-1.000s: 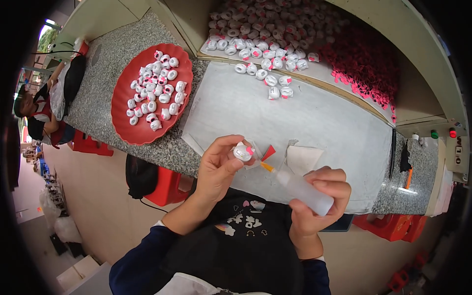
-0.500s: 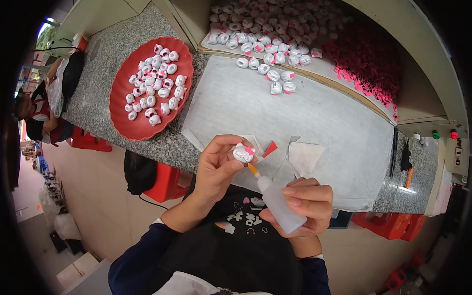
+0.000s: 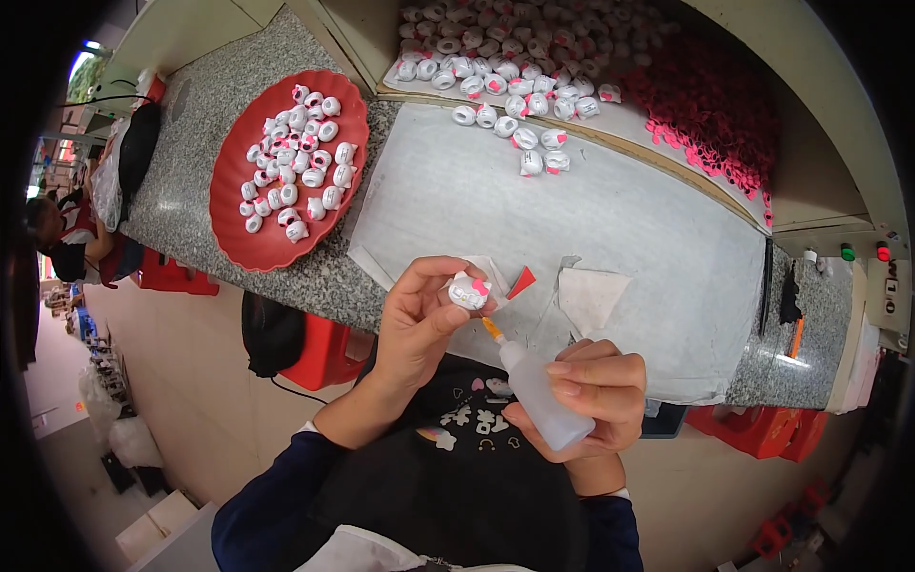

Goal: Applying glue to small toy components and attaching them at a factory workstation.

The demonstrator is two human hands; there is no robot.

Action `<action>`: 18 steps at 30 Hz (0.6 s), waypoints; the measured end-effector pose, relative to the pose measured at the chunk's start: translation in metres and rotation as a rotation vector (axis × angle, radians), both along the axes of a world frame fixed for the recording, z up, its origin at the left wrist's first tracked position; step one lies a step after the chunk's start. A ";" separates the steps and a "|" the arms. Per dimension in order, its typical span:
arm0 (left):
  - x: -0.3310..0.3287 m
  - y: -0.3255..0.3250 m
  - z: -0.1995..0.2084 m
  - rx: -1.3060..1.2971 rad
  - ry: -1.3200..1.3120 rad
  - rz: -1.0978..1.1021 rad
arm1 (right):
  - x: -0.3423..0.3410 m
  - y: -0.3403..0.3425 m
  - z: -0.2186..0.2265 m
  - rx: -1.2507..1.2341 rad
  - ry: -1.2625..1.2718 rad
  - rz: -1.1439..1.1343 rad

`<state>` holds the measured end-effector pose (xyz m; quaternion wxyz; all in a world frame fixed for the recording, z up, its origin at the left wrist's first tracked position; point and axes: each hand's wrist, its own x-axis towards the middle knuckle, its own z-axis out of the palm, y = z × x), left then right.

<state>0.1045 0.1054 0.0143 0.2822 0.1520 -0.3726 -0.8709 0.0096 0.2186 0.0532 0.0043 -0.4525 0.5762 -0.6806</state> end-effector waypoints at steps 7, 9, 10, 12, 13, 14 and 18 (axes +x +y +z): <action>0.001 0.000 -0.003 0.030 0.040 -0.017 | 0.001 -0.003 -0.003 -0.051 0.010 -0.022; 0.001 0.000 -0.002 0.039 0.041 -0.021 | 0.001 -0.003 -0.004 -0.057 0.014 -0.019; 0.002 0.000 -0.002 0.030 0.029 -0.027 | 0.001 -0.003 -0.004 -0.060 0.017 -0.011; 0.002 0.000 -0.002 0.020 0.017 -0.033 | 0.001 -0.003 -0.005 -0.063 0.020 -0.002; 0.002 0.000 -0.003 0.012 0.013 -0.028 | 0.001 -0.003 -0.005 -0.058 0.022 -0.006; 0.002 0.000 -0.003 0.004 0.010 -0.024 | 0.001 -0.003 -0.005 -0.053 0.024 -0.010; 0.002 0.000 -0.003 -0.014 0.017 -0.034 | 0.001 -0.002 -0.005 -0.050 0.018 -0.010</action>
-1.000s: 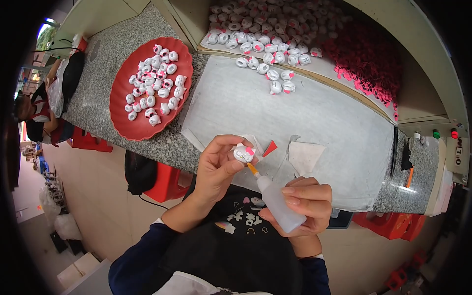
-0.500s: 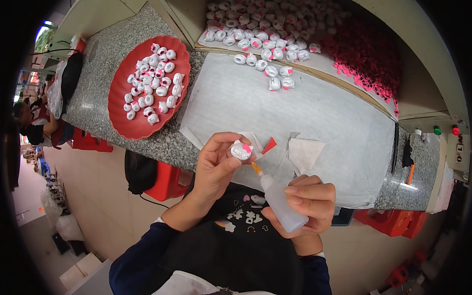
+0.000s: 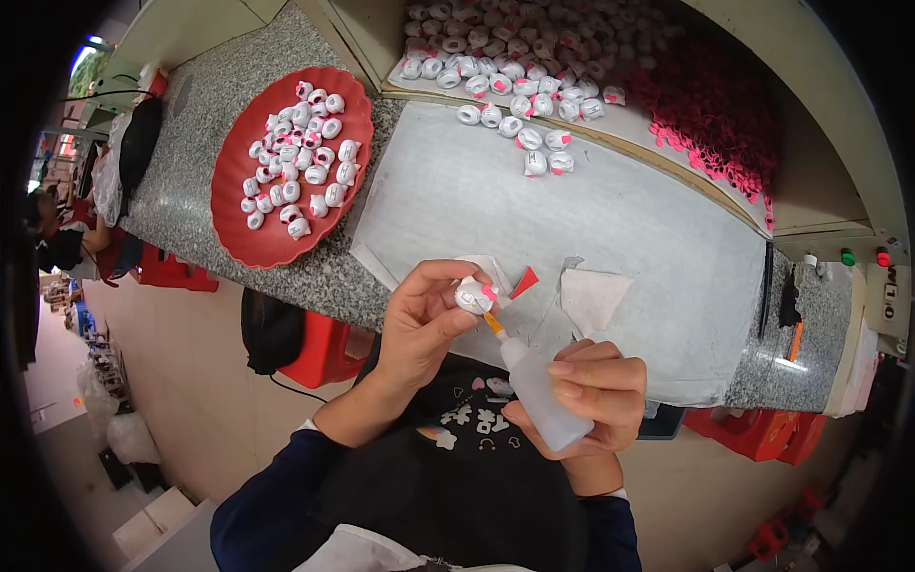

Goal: Applying glue to small toy components and attaching them at a factory workstation.

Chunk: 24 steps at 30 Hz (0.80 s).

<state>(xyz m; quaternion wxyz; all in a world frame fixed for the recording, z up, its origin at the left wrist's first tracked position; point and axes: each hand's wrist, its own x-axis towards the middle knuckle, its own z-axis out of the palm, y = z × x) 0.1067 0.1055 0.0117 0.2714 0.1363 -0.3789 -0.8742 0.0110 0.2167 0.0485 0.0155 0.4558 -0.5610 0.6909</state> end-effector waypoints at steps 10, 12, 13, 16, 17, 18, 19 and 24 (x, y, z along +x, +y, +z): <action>-0.001 0.003 0.000 -0.257 0.001 0.066 | 0.000 0.000 0.000 0.021 -0.006 0.020; -0.001 0.003 -0.001 -0.268 -0.006 0.059 | 0.001 0.002 0.000 0.026 -0.010 0.023; -0.001 0.003 -0.001 -0.263 -0.012 0.064 | 0.001 0.003 0.000 0.047 -0.017 0.025; -0.001 0.003 -0.001 -0.261 -0.030 0.069 | 0.000 0.005 0.001 0.066 -0.027 0.021; -0.001 0.003 -0.001 -0.265 -0.041 0.071 | -0.001 0.005 0.002 0.063 -0.030 0.018; -0.001 0.002 -0.002 -0.264 -0.040 0.069 | -0.001 0.005 0.001 0.064 -0.030 0.017; -0.002 0.002 -0.004 -0.283 -0.030 0.069 | -0.001 0.004 0.000 0.054 -0.036 0.007; -0.001 0.000 -0.004 -0.359 -0.020 0.047 | -0.005 0.004 -0.004 0.034 -0.048 0.000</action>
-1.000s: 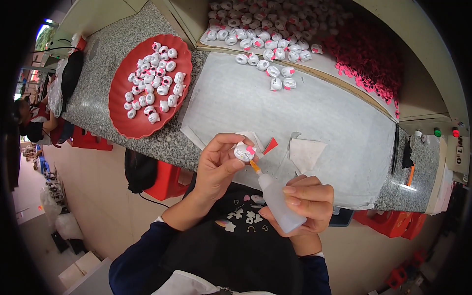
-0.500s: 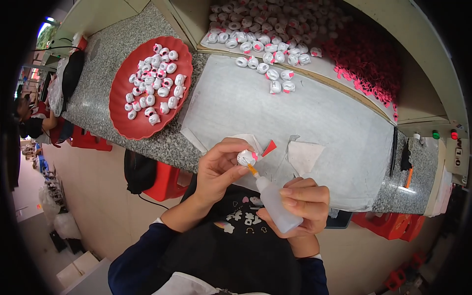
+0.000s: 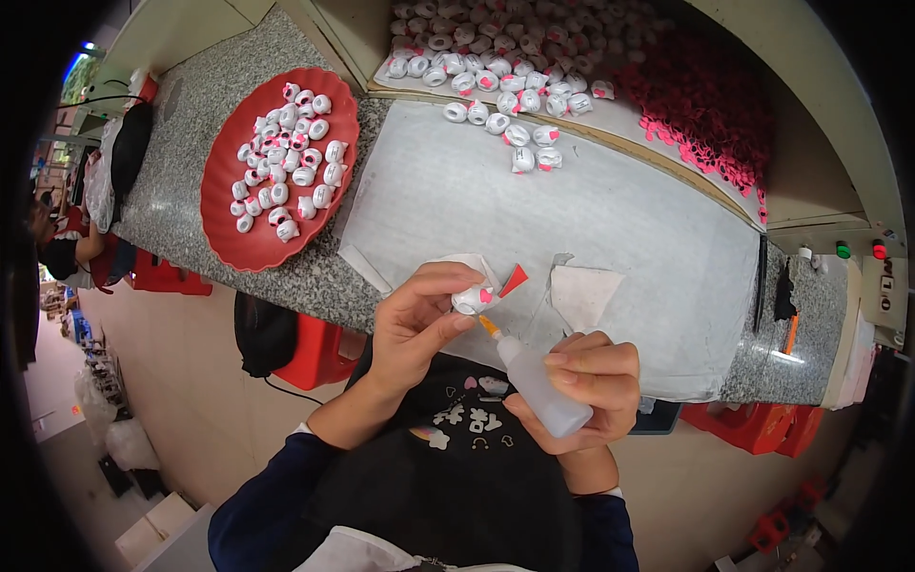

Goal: Applying glue to small toy components and attaching them at a factory workstation.

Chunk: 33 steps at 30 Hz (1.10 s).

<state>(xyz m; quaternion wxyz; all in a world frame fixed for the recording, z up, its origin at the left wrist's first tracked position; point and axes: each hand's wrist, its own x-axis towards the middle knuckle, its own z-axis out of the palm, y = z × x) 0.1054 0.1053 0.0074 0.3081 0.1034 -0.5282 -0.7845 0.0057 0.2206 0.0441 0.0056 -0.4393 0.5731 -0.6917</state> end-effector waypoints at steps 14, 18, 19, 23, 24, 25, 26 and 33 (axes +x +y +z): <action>0.000 -0.007 -0.003 -0.030 -0.008 0.076 | -0.001 -0.006 0.000 0.011 -0.063 0.024; 0.000 -0.007 -0.003 -0.023 -0.018 0.073 | -0.004 -0.003 -0.003 -0.021 -0.049 0.083; 0.000 -0.006 -0.004 -0.034 -0.016 0.078 | -0.004 -0.003 -0.002 -0.011 -0.043 0.078; 0.001 -0.004 -0.003 0.049 -0.015 0.073 | -0.006 0.000 -0.003 -0.019 -0.050 0.066; 0.000 -0.005 -0.002 0.049 0.001 0.060 | -0.010 0.001 -0.001 -0.019 -0.034 0.053; 0.001 -0.006 -0.001 0.119 0.013 0.090 | -0.015 0.001 0.000 0.015 -0.056 0.025; 0.003 -0.008 0.000 0.189 0.025 0.120 | -0.021 0.001 0.002 0.047 -0.078 -0.004; 0.004 -0.028 0.004 0.306 0.076 0.202 | -0.121 -0.028 0.006 0.323 -0.319 0.094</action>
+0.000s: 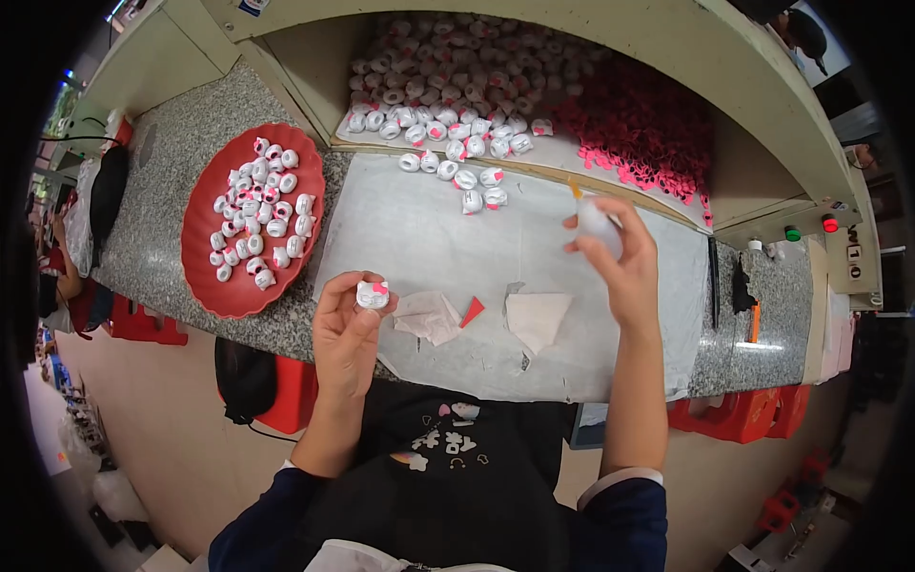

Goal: Applying glue to small toy components and attaching them at a factory workstation.

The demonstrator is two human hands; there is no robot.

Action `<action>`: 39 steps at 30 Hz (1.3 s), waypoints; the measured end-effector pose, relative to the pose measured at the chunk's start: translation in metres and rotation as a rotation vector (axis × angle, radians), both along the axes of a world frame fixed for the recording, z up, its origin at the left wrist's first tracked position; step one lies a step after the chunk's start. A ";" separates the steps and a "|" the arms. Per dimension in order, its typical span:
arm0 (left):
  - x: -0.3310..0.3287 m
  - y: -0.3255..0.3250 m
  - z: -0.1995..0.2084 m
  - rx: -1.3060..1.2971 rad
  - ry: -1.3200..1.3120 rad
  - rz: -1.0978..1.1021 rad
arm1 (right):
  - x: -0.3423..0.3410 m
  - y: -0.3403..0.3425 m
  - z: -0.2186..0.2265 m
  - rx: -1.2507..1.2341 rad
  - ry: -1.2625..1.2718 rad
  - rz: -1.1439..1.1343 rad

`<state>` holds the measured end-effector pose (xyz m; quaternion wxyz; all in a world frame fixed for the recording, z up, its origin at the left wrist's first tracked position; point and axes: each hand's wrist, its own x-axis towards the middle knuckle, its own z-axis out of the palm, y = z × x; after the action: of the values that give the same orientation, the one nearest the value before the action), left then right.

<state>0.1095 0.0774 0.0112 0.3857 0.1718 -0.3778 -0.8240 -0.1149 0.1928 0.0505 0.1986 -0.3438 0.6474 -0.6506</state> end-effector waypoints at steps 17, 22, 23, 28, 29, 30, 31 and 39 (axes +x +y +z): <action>0.010 0.008 0.013 -0.024 0.008 -0.154 | -0.105 -0.047 -0.044 0.472 0.747 -0.263; 0.006 0.008 0.010 -0.037 0.002 -0.152 | -0.052 -0.036 -0.020 0.191 0.529 -0.072; 0.004 0.010 0.010 0.007 0.035 -0.183 | -0.027 -0.031 -0.014 0.198 0.308 -0.044; -0.008 0.026 0.001 0.099 0.124 -0.275 | 0.072 -0.003 -0.021 -0.040 -0.265 0.013; -0.011 0.029 0.002 0.117 0.135 -0.306 | 0.083 0.001 -0.024 -0.045 -0.322 -0.021; -0.012 0.031 0.002 0.138 0.147 -0.341 | 0.091 0.004 -0.028 -0.049 -0.378 -0.059; -0.013 0.032 0.004 0.159 0.146 -0.371 | 0.095 0.005 -0.035 -0.022 -0.316 -0.096; -0.007 0.025 0.013 0.005 -0.056 -0.124 | 0.107 -0.007 -0.027 0.021 -0.152 -0.056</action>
<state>0.1028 0.1025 0.0241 0.3225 0.1720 -0.3961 -0.8423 -0.0078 0.1856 0.0232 0.2327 -0.2731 0.6466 -0.6731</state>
